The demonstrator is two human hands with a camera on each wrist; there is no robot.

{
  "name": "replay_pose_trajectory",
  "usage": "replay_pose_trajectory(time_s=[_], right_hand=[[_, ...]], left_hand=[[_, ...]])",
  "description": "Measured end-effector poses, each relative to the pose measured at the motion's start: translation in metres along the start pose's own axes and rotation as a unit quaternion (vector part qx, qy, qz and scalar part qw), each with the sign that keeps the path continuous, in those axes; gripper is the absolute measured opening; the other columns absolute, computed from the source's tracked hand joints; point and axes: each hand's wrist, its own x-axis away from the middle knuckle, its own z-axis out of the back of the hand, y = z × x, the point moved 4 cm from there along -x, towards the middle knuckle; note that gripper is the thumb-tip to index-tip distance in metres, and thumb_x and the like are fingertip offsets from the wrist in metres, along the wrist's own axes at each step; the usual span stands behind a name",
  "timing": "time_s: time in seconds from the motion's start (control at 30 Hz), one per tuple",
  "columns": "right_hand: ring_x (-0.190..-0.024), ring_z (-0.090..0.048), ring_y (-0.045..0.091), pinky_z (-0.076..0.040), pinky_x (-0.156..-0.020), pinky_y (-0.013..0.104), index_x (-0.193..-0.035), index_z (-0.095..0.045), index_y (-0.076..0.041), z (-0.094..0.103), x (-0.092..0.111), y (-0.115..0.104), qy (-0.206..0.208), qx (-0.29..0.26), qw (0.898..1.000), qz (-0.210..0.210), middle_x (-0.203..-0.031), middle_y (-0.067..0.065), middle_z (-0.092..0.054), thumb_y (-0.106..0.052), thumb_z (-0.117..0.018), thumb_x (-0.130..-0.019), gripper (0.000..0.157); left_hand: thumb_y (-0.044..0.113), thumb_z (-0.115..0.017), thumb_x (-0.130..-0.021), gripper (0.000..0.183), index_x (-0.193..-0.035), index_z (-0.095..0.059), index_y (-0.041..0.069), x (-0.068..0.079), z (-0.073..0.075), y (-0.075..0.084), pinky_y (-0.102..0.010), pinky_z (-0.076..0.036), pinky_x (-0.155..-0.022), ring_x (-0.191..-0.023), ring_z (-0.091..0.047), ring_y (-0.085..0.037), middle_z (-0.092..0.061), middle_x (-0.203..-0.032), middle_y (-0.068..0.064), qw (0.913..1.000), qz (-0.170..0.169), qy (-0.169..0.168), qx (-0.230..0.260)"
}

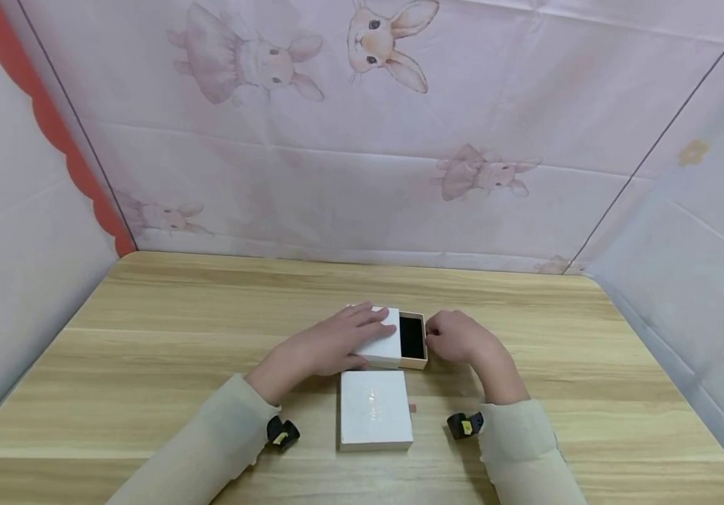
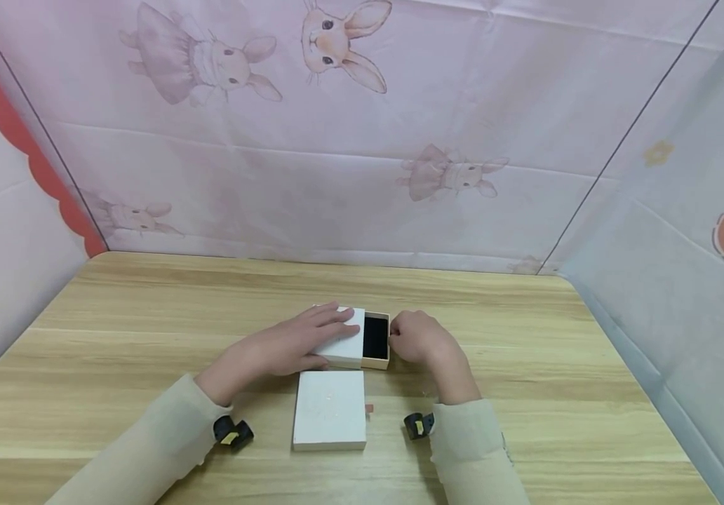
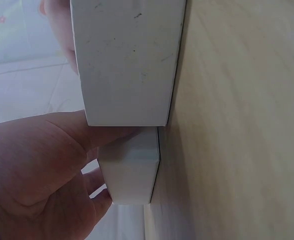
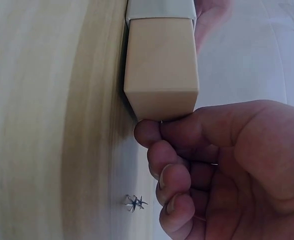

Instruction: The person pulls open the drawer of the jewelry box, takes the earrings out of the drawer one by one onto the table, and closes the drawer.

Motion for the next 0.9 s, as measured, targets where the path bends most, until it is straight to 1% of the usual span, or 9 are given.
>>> replay_pose_trajectory(time_s=[0.2, 0.6, 0.9], right_hand=[[-0.065, -0.052, 0.019, -0.042, -0.062, 0.032, -0.073, -0.064, -0.012, 0.0, -0.0007, -0.0002, 0.002, 0.003, 1.0, 0.004, -0.066, 0.002, -0.054, -0.012, -0.053, -0.097, 0.026], [-0.064, -0.051, 0.018, -0.041, -0.06, 0.031, -0.07, -0.062, -0.013, -0.0009, -0.0012, -0.0003, 0.01, 0.006, 1.0, 0.011, -0.064, 0.002, -0.052, -0.011, -0.052, -0.095, 0.027], [-0.065, -0.052, 0.019, -0.042, -0.061, 0.031, -0.072, -0.064, -0.012, -0.0021, -0.0026, -0.0005, 0.012, 0.006, 1.0, 0.008, -0.065, 0.002, -0.054, -0.011, -0.052, -0.096, 0.026]], left_hand=[[0.024, -0.065, -0.098, 0.065, -0.155, -0.037, 0.023, -0.0004, 0.0005, 0.0004, -0.044, -0.015, -0.125, -0.154, -0.014, -0.028, -0.023, -0.166, -0.002, 1.0, 0.001, 0.003, 0.002], [0.024, -0.066, -0.097, 0.065, -0.156, -0.037, 0.023, 0.0003, 0.0013, 0.0005, -0.045, -0.017, -0.124, -0.154, -0.014, -0.028, -0.023, -0.166, -0.002, 1.0, 0.001, 0.003, 0.006], [0.024, -0.065, -0.098, 0.065, -0.156, -0.037, 0.023, 0.0008, 0.0013, 0.0008, -0.045, -0.017, -0.124, -0.154, -0.014, -0.028, -0.022, -0.166, -0.002, 1.0, 0.002, 0.001, 0.005]])
